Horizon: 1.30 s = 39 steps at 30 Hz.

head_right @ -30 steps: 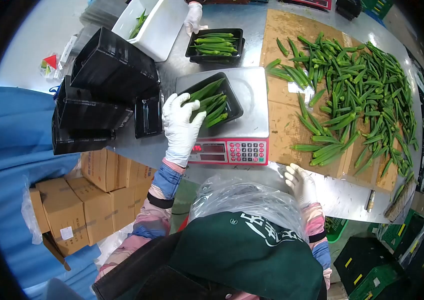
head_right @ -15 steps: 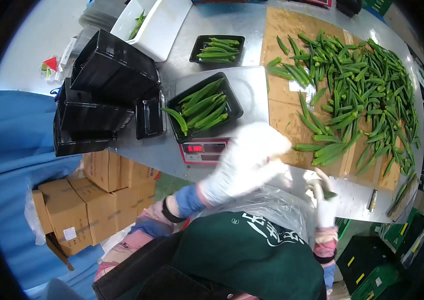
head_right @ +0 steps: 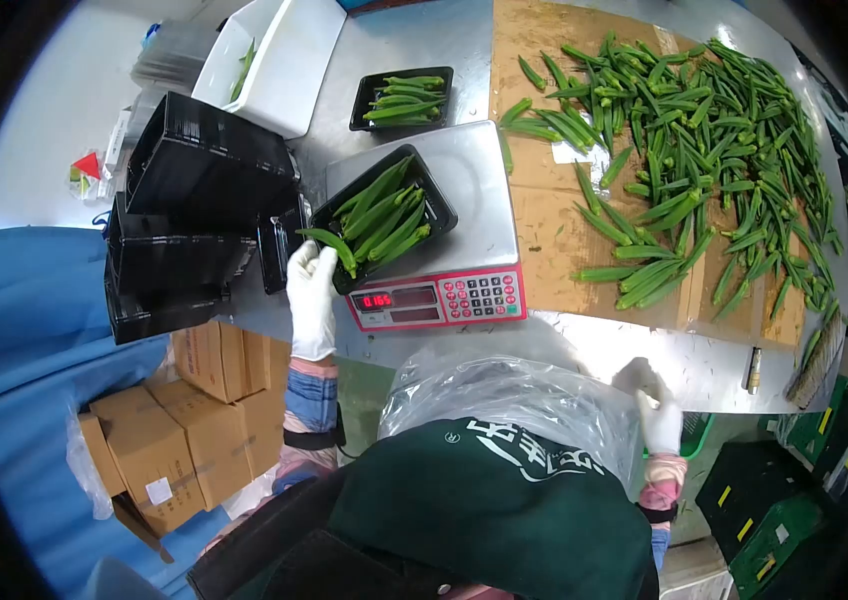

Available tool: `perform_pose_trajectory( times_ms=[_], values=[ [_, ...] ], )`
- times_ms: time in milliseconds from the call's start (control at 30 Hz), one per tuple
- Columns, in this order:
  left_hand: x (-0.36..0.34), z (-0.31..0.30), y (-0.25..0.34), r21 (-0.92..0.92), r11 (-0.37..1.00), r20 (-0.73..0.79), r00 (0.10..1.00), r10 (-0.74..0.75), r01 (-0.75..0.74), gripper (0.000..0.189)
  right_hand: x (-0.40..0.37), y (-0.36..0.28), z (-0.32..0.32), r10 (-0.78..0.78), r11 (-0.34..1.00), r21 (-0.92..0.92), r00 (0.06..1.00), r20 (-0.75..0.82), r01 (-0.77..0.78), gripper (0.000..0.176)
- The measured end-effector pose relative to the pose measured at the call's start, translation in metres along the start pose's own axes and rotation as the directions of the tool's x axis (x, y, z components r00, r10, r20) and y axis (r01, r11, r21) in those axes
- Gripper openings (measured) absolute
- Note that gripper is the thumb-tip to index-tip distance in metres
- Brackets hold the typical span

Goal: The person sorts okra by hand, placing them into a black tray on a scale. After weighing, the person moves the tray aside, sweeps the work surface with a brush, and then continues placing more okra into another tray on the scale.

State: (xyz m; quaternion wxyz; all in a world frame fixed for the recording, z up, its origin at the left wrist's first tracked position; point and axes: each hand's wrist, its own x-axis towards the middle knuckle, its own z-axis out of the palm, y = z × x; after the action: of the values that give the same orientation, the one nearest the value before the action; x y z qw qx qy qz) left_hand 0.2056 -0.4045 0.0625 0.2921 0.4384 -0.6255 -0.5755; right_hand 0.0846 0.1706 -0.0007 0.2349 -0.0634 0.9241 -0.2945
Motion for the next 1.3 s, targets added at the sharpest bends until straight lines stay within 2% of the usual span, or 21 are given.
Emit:
perform_pose_trajectory(
  times_ms=[100,200,233,267,300,367,433,467,567,600,633,700,800,900,967,1033,1100,1133,1167,1233,1300],
  values=[
    [-0.011,0.005,0.002,0.039,0.999,0.011,1.000,-0.022,0.022,0.058,0.010,-0.054,0.023,0.040,0.992,0.114,0.991,0.127,-0.054,0.050],
    [-0.014,0.006,-0.001,0.061,0.997,0.052,0.998,0.043,-0.046,0.052,0.019,-0.062,0.050,0.036,0.967,0.246,0.991,0.131,-0.068,0.051],
    [-0.021,0.011,0.007,0.025,0.999,0.104,0.994,0.039,-0.042,0.048,0.021,-0.058,0.056,-0.047,0.974,0.227,0.996,0.075,0.029,0.045],
    [-0.029,0.016,0.034,0.171,0.977,0.106,0.983,-0.149,0.129,0.039,0.026,-0.063,0.052,-0.057,0.988,0.145,0.997,0.059,0.048,0.041],
    [-0.020,0.008,0.014,0.361,0.928,0.176,0.984,0.026,-0.089,0.031,0.034,-0.070,0.046,-0.063,0.996,0.060,0.997,0.046,0.061,0.036],
    [-0.015,0.014,0.011,0.177,0.984,0.211,0.976,-0.053,0.015,0.031,0.057,-0.070,0.042,-0.102,0.994,-0.039,0.987,-0.122,0.098,0.024],
    [-0.016,0.025,0.009,0.115,0.993,0.235,0.970,-0.061,0.034,0.032,0.079,-0.107,0.018,0.078,0.996,-0.029,0.987,-0.139,-0.083,0.018],
    [-0.014,0.030,0.007,0.107,0.994,0.297,0.954,-0.037,0.005,0.041,0.093,-0.106,0.022,-0.034,0.999,-0.040,0.965,-0.258,0.025,0.017],
    [-0.010,0.047,0.003,0.247,0.946,0.257,0.956,0.145,-0.210,0.051,0.132,-0.111,0.028,-0.302,0.953,-0.174,0.843,-0.444,0.250,0.013],
    [-0.011,0.054,0.013,0.279,0.936,0.245,0.958,0.147,-0.215,0.061,0.145,-0.112,0.029,-0.352,0.928,-0.281,0.823,-0.445,0.245,0.014],
    [-0.009,0.060,0.024,0.392,0.853,0.265,0.930,0.256,-0.346,0.063,0.155,-0.114,0.028,-0.403,0.892,-0.384,0.804,-0.438,0.238,0.016],
    [-0.004,0.073,0.046,0.489,0.783,0.247,0.922,0.299,-0.385,0.061,0.172,-0.116,0.024,-0.449,0.851,-0.472,0.783,-0.431,0.229,0.021],
    [0.020,0.086,0.040,0.455,0.718,0.253,0.849,0.463,-0.527,0.046,0.186,-0.120,0.016,-0.440,0.804,-0.570,0.816,-0.375,0.172,0.027],
    [0.007,0.095,0.064,0.590,0.463,0.280,0.706,0.651,-0.661,0.026,0.186,-0.122,0.003,-0.504,0.793,-0.551,0.788,-0.353,0.261,0.029],
    [-0.011,0.104,0.081,0.449,0.533,0.321,0.686,0.653,-0.717,0.018,0.183,-0.127,0.001,-0.520,0.800,-0.543,0.745,-0.417,0.254,0.029],
    [-0.030,0.111,0.088,0.339,0.617,0.440,0.699,0.563,-0.710,0.018,0.174,-0.156,-0.002,-0.486,0.864,-0.379,0.747,-0.455,0.331,0.027],
    [-0.039,0.115,0.081,0.258,0.625,0.524,0.650,0.551,-0.737,0.020,0.156,-0.204,-0.005,-0.551,0.832,-0.253,0.681,-0.482,0.494,0.027],
    [-0.043,0.115,0.076,0.170,0.706,0.511,0.675,0.533,-0.687,0.021,0.146,-0.234,-0.005,-0.581,0.801,-0.188,0.663,-0.472,0.569,0.029],
    [-0.047,0.116,0.073,0.087,0.824,0.442,0.763,0.471,-0.559,0.021,0.141,-0.257,0.000,-0.657,0.726,-0.168,0.601,-0.456,0.667,0.032],
    [-0.046,0.111,0.083,0.175,0.756,0.312,0.763,0.565,-0.631,0.018,0.125,-0.304,0.007,-0.750,0.609,-0.045,0.556,-0.360,0.792,0.034],
    [-0.038,0.100,0.084,0.151,0.855,0.159,0.866,0.474,-0.496,0.022,0.120,-0.330,0.025,-0.840,0.483,-0.052,0.446,-0.309,0.874,0.041]
  ],
)
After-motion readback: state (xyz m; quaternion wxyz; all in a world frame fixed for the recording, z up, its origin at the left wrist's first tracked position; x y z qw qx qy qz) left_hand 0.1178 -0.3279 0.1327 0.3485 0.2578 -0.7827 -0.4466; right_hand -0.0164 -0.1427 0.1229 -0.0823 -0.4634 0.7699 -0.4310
